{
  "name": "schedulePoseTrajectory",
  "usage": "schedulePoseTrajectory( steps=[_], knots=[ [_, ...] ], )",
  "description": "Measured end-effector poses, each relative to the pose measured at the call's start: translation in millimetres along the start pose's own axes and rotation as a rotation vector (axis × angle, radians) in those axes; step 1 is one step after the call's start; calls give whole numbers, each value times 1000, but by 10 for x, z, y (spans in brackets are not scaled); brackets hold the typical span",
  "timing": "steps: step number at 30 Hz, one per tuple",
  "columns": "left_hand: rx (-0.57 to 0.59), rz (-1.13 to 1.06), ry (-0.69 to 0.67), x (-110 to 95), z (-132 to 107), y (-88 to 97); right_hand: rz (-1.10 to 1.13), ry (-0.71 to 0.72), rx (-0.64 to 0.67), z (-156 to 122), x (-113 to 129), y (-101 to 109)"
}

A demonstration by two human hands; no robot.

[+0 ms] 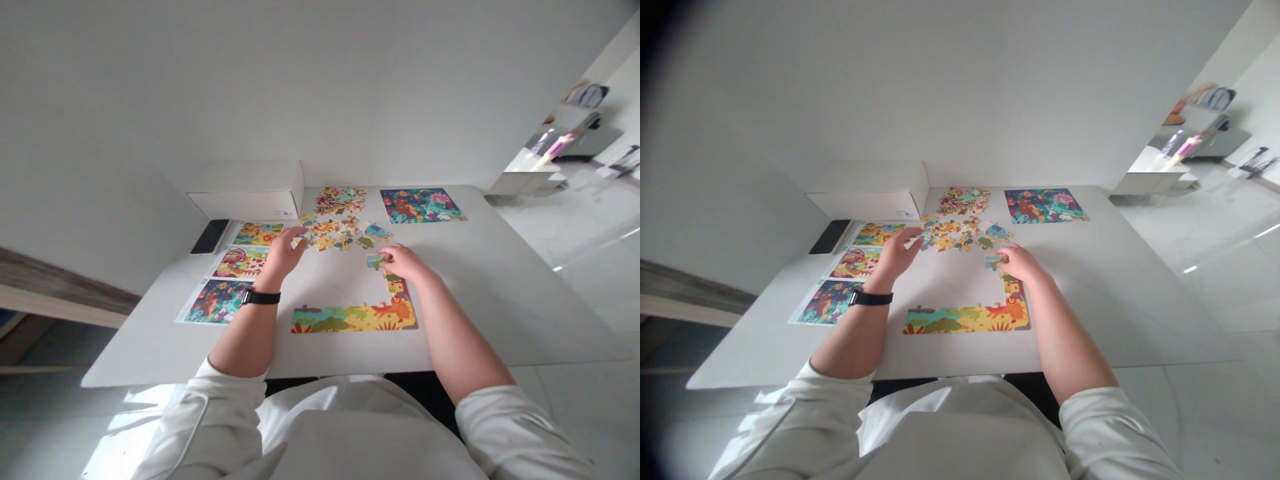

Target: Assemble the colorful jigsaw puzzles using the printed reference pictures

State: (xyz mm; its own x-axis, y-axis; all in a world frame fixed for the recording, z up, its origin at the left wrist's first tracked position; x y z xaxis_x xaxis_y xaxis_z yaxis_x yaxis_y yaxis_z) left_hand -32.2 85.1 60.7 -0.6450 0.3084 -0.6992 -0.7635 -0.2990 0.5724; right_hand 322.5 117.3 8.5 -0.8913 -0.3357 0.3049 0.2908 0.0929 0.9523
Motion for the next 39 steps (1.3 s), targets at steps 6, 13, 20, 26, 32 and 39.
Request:
schedulePoseTrajectory(
  steps=[6, 13, 20, 26, 32, 39],
  knots=[
    [135, 260, 115, 449, -137, -71, 28, 6, -49, -6, -31, 11],
    [192, 383, 63, 280, -222, -235, 41, -76, -208, -5, -70, 138],
    [293, 481, 59, 139, -355, -394, 57, -40, -208, -1, 6, 70],
    [302, 463, 24, 124, -357, -414, 78, -5, -187, 6, 85, 27],
    [303, 421, 5, 85, -376, -458, 22, 10, -222, 16, 85, 16],
    [346, 379, -39, 36, -387, -556, -94, -81, -276, 16, -39, 0]
  ],
)
Point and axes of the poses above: each hand's wrist, its own z-axis towards the middle knuckle, its own y-axis out of the back of the hand, x = y × z, the point moved 8 cm from there along z, towards the middle knuckle, and after that the axes turned 7 degrees about -z, right-handed, at the moved point
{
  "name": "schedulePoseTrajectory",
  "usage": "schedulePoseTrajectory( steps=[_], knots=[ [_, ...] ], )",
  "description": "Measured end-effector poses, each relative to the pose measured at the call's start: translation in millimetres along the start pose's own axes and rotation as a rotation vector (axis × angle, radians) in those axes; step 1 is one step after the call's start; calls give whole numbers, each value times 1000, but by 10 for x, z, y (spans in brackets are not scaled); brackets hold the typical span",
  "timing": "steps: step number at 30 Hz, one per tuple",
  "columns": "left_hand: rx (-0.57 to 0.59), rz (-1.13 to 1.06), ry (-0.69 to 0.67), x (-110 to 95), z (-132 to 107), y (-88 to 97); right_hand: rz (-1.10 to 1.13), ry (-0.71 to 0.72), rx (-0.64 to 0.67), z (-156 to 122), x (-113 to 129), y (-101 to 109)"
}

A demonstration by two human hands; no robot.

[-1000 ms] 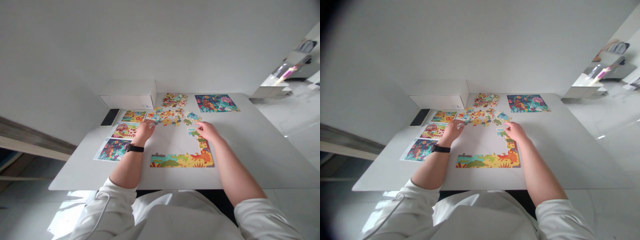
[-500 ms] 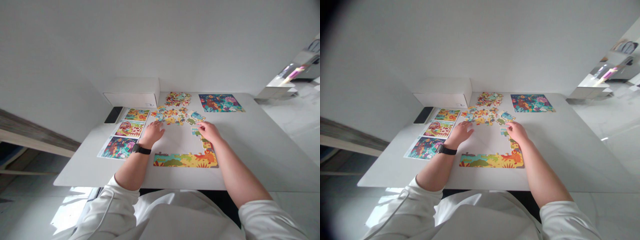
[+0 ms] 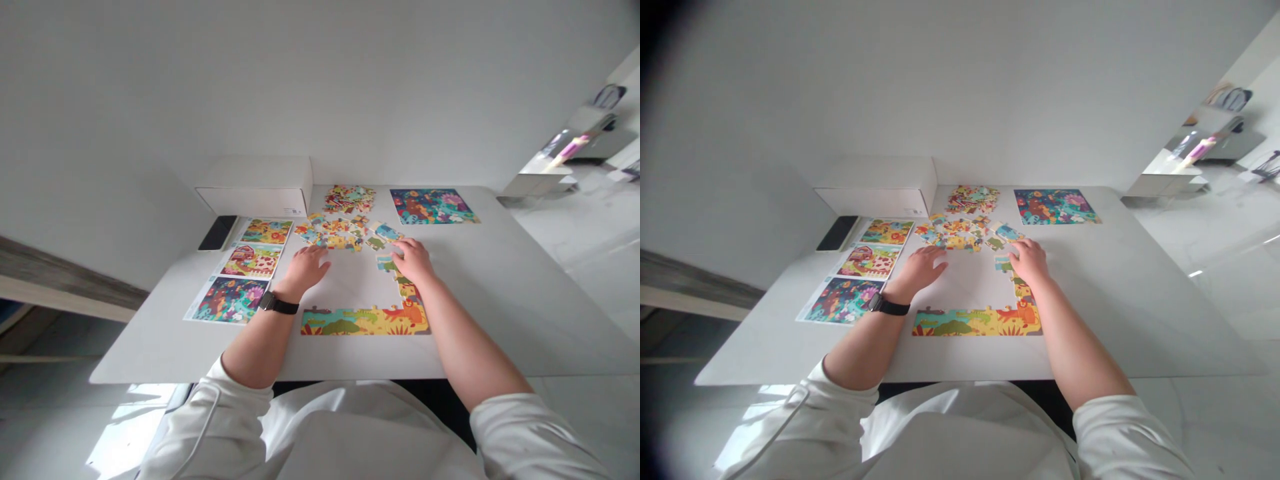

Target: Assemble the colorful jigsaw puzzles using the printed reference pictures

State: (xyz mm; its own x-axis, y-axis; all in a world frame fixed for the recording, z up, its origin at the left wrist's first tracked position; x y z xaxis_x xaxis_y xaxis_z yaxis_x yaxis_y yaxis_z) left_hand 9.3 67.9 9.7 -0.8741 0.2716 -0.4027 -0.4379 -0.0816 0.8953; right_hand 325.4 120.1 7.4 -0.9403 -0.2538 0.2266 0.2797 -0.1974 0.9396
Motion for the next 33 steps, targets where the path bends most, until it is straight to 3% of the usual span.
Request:
schedulePoseTrajectory(
  steps=[7, 12, 17, 24, 30, 33],
  knots=[
    [20, -54, -89, -103, 21, -42, -37, -22, 63, -27, 18, -80],
    [10, -68, -107, -146, 17, -36, -123, -122, 40, -13, -124, -31],
    [-21, -79, -87, -138, 14, -12, -142, -242, 11, 71, -303, 24],
    [-43, -22, -3, -8, 39, 0, -146, -378, 116, 364, -556, -15],
    [-46, -21, 16, 71, 55, -16, -67, -339, 197, 680, -686, -47],
    [-58, -22, 29, 115, 53, -23, 38, -222, 198, 775, -749, -75]
  ],
)
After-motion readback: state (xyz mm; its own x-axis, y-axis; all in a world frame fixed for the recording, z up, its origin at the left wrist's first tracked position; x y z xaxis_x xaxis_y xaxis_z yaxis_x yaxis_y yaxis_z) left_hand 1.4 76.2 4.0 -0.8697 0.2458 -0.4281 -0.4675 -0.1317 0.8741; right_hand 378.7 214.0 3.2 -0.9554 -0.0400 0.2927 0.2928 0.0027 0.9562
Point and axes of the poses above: each hand's wrist, its own z-axis towards the middle knuckle, its own y-axis out of the back of the hand, x = y × z, the point moved 8 cm from there along z, towards the middle knuckle, and after that the axes turned 7 degrees about -z, right-handed, at the moved point
